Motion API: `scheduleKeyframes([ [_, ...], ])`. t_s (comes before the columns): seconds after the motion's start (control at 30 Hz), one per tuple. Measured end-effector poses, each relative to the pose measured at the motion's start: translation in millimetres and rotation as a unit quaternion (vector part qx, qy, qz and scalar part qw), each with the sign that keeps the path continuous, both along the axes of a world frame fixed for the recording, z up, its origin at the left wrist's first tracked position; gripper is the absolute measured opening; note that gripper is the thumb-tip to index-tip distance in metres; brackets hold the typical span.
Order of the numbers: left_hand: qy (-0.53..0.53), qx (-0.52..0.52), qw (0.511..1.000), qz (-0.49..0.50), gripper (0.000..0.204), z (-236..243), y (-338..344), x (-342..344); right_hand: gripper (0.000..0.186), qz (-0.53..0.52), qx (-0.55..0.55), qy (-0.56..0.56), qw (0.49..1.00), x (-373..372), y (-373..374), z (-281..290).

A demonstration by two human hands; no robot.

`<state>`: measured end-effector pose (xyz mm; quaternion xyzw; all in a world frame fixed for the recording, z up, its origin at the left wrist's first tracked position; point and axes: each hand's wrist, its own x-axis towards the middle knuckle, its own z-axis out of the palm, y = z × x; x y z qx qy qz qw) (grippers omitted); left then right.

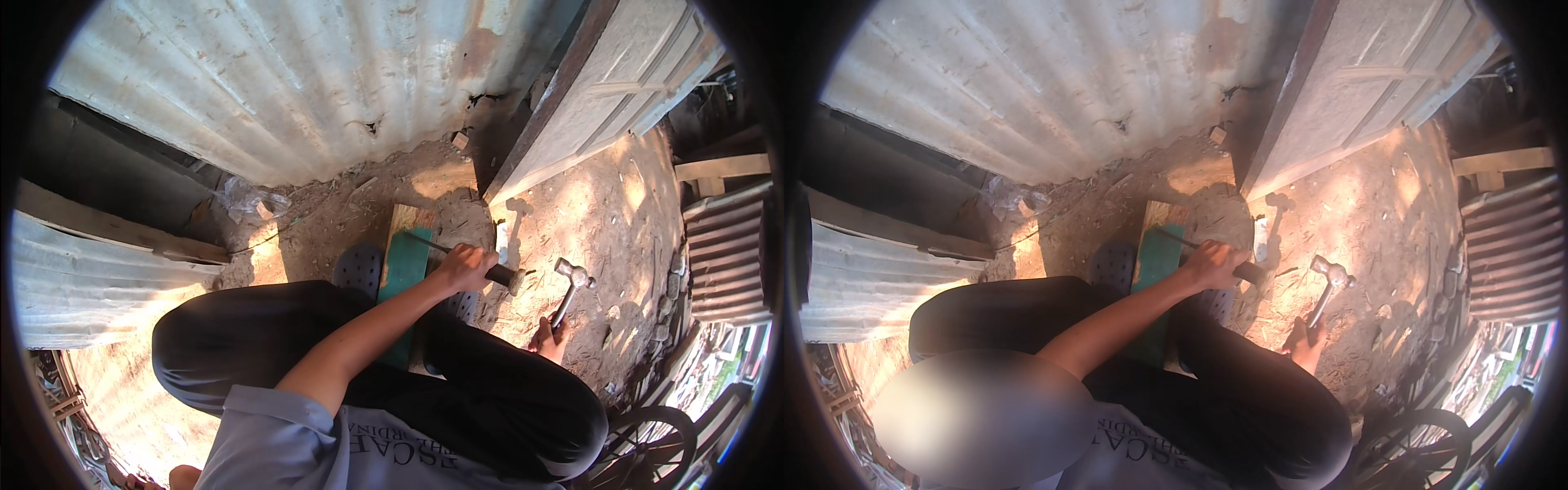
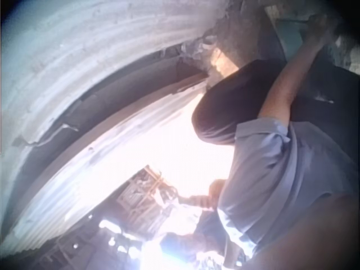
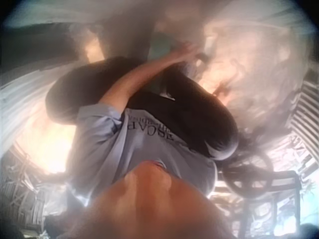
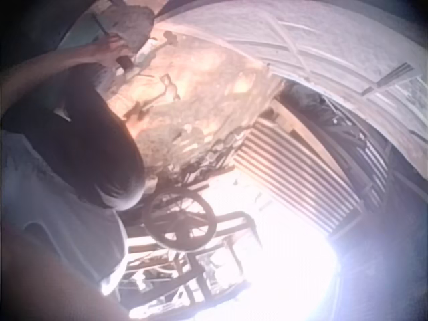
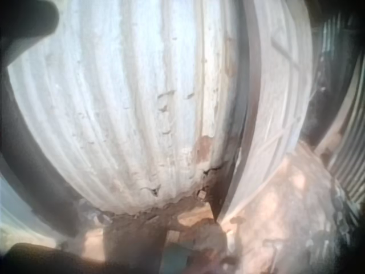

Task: The person sits on the ground and uses a hammer and chisel to carve a small cylindrical piece of wood placed on a green board. They repeatedly strike the chisel to shape the wood, occasionally repositioning the piece.

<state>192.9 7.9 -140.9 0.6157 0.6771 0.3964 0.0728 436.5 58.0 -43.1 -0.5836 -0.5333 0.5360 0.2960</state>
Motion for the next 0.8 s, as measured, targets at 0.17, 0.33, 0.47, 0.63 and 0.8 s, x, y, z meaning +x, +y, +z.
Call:
scheduleKeyframes([
  [0.17, -0.013, -0.026, 1.0, -0.007, 0.036, 8, 2, -5, 0.022, 0.014, -0.009, 0.016, 1.0, 1, -2, 10],
  [0.33, -0.024, -0.097, 0.993, 0.068, 0.038, 12, 0, -18, 0.022, 0.024, -0.007, 0.013, 1.0, 2, -3, 17],
  [0.47, 0.004, -0.165, 0.986, -0.021, 0.038, 10, -13, -42, 0.019, -0.025, 0.006, 0.041, 0.999, -4, -4, 25],
  [0.63, -0.026, -0.181, 0.982, -0.036, 0.038, 22, -6, -30, 0.02, 0.005, 0.013, 0.048, 0.999, 4, 6, 25],
  [0.8, -0.038, -0.164, 0.984, -0.051, 0.036, 26, 0, -19, 0.019, -0.005, 0.022, 0.06, 0.998, 6, 4, 19],
])
